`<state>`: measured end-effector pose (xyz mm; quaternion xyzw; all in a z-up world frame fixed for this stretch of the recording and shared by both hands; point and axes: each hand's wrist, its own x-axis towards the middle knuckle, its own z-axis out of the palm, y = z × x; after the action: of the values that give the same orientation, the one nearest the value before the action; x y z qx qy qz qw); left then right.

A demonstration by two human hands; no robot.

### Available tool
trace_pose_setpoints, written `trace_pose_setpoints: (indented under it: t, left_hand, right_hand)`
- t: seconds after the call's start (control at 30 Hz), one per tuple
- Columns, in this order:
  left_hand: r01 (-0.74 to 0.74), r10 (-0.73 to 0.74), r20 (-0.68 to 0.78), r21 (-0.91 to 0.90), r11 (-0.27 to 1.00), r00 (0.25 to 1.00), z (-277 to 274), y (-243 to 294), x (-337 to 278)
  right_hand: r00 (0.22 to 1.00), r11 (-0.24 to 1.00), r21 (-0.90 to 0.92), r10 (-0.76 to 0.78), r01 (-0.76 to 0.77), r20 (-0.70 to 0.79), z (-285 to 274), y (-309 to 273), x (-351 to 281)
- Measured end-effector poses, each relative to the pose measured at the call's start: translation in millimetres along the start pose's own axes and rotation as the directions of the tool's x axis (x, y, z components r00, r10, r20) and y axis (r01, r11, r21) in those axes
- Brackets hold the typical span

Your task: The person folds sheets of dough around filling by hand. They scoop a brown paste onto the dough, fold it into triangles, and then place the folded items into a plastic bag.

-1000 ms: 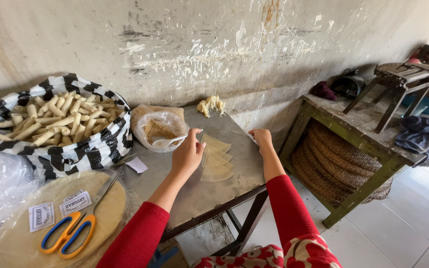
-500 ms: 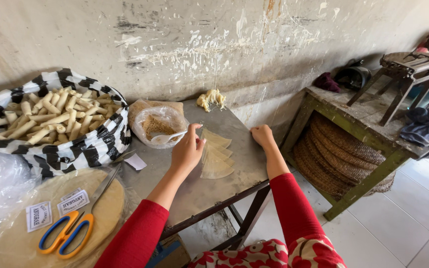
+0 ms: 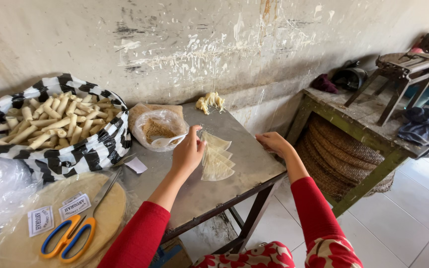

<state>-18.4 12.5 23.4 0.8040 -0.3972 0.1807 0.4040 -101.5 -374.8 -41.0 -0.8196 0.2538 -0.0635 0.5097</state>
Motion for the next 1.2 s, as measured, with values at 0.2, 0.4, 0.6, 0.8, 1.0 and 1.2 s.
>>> trace_pose_setpoints:
  t: [0.2, 0.4, 0.6, 0.8, 1.0, 1.2]
  left_hand:
    - [-0.029, 0.028, -0.033, -0.022, 0.999, 0.999, 0, 0, 0]
    - [-0.09, 0.088, -0.082, -0.02, 0.996, 0.993, 0, 0, 1]
    - [-0.101, 0.099, -0.108, -0.013, 0.995, 0.989, 1, -3, 2]
    - [-0.077, 0.076, -0.08, -0.009, 0.997, 0.994, -1, -1, 2]
    - [0.165, -0.159, -0.132, 0.033, 0.986, 0.978, -17, -26, 25]
    - [0.186, -0.163, -0.466, 0.003, 0.983, 0.87, -51, -53, 25]
  right_hand:
    - [0.998, 0.952, 0.303, 0.018, -0.034, 0.056, 12, 7, -12]
    - [0.996, 0.944, 0.328, 0.011, -0.039, 0.089, 0, 23, -28]
    - [0.973, 0.974, -0.061, -0.212, 0.218, 0.091, -2, 0, -103]
    - [0.941, 0.945, -0.054, -0.313, 0.322, 0.128, -8, 5, -127]
    - [0.839, 0.871, -0.324, -0.462, 0.368, -0.288, -31, -29, -123]
    - [0.828, 0.808, -0.191, -0.558, 0.557, 0.056, 65, -130, -73]
